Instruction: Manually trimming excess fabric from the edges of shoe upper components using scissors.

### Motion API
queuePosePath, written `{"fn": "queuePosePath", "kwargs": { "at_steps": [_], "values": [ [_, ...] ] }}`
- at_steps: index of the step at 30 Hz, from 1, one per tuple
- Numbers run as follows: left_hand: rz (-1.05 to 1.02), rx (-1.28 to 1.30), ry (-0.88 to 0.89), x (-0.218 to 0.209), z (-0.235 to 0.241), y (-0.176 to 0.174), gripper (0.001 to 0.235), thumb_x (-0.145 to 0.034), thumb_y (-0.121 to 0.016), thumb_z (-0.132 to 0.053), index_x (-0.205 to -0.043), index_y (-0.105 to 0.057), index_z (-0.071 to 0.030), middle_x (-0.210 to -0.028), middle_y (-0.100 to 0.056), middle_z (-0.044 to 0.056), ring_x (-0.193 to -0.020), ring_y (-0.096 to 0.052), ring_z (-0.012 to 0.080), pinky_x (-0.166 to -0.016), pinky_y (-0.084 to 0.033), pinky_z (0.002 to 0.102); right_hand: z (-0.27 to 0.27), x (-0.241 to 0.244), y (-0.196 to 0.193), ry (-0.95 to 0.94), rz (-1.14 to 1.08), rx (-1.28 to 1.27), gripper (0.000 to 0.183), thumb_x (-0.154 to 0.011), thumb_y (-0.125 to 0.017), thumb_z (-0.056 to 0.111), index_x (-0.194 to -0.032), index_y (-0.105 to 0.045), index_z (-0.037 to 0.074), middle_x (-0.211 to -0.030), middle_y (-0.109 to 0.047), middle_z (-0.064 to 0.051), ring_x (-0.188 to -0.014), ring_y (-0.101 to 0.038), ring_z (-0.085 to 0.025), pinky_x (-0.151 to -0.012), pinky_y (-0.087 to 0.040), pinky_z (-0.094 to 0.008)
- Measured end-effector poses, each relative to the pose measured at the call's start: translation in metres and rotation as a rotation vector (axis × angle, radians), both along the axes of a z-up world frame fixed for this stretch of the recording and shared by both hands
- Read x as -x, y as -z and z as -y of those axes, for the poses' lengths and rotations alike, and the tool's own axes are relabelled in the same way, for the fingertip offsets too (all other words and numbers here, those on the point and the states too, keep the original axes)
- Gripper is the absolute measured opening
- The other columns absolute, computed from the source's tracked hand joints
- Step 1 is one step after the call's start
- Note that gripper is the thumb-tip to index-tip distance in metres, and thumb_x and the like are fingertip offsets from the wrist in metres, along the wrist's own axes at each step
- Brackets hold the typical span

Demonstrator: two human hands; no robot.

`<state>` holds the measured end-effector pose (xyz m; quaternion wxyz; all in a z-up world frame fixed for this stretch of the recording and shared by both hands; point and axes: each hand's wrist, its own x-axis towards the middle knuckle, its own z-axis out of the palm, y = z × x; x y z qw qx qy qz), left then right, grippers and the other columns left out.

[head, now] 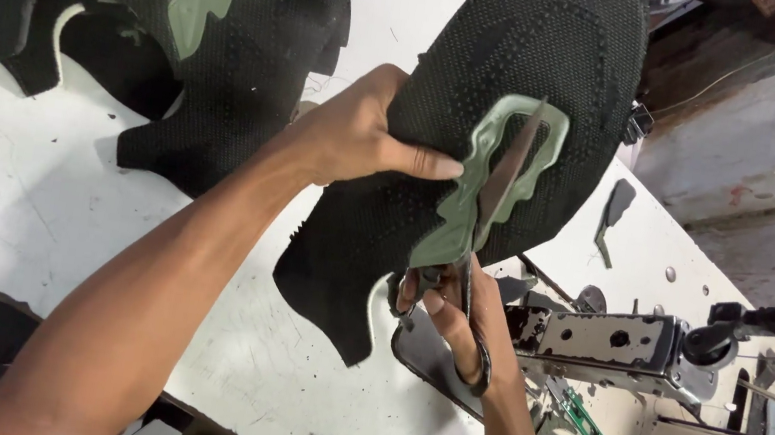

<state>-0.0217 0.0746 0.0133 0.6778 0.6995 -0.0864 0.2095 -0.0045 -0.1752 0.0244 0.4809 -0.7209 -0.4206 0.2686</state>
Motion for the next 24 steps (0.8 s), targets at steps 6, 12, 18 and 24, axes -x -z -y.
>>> {"fn": "queuePosePath", "kwargs": {
  "at_steps": [6, 12, 18, 24],
  "values": [
    [0.009, 0.015, 0.029, -0.003, 0.008, 0.005, 0.029, -0.073, -0.084, -0.028, -0.086, -0.075, -0.004, -0.080, -0.077, 0.008, -0.069, -0.073, 0.0194, -0.070, -0.060, 0.036, 0.000, 0.005, 0.005, 0.044, -0.078, -0.090, 0.046, -0.097, -0.057, 0.044, -0.109, -0.055, -0.001, -0.086, -0.064, -0.009, -0.080, -0.067, -0.018, -0.072, -0.057, -0.035],
    [0.016, 0.094, 0.028, -0.005, 0.015, 0.004, 0.023, -0.076, -0.081, -0.025, -0.086, -0.075, -0.005, -0.078, -0.076, 0.007, -0.067, -0.073, 0.0182, -0.067, -0.061, 0.033, -0.003, 0.009, 0.005, 0.157, -0.105, -0.122, 0.053, -0.091, -0.059, 0.046, -0.114, -0.056, -0.002, -0.079, -0.064, -0.008, -0.069, -0.065, -0.017, -0.063, -0.056, -0.032],
    [0.067, 0.192, 0.130, -0.010, 0.001, 0.016, 0.017, -0.079, -0.081, -0.018, -0.085, -0.075, -0.004, -0.079, -0.076, 0.008, -0.067, -0.071, 0.0189, -0.066, -0.059, 0.031, 0.005, 0.008, -0.002, 0.132, -0.172, -0.141, 0.044, -0.092, -0.063, 0.040, -0.106, -0.056, -0.002, -0.074, -0.060, -0.008, -0.065, -0.063, -0.017, -0.059, -0.055, -0.031],
    [0.056, 0.209, 0.197, -0.001, -0.011, 0.007, 0.018, -0.074, -0.083, -0.013, -0.088, -0.076, -0.004, -0.083, -0.077, 0.009, -0.073, -0.073, 0.0178, -0.074, -0.059, 0.030, 0.005, 0.008, -0.016, 0.094, -0.097, 0.000, 0.041, -0.091, -0.062, 0.038, -0.101, -0.056, -0.001, -0.066, -0.063, -0.009, -0.059, -0.063, -0.017, -0.057, -0.053, -0.030]
  ]
}}
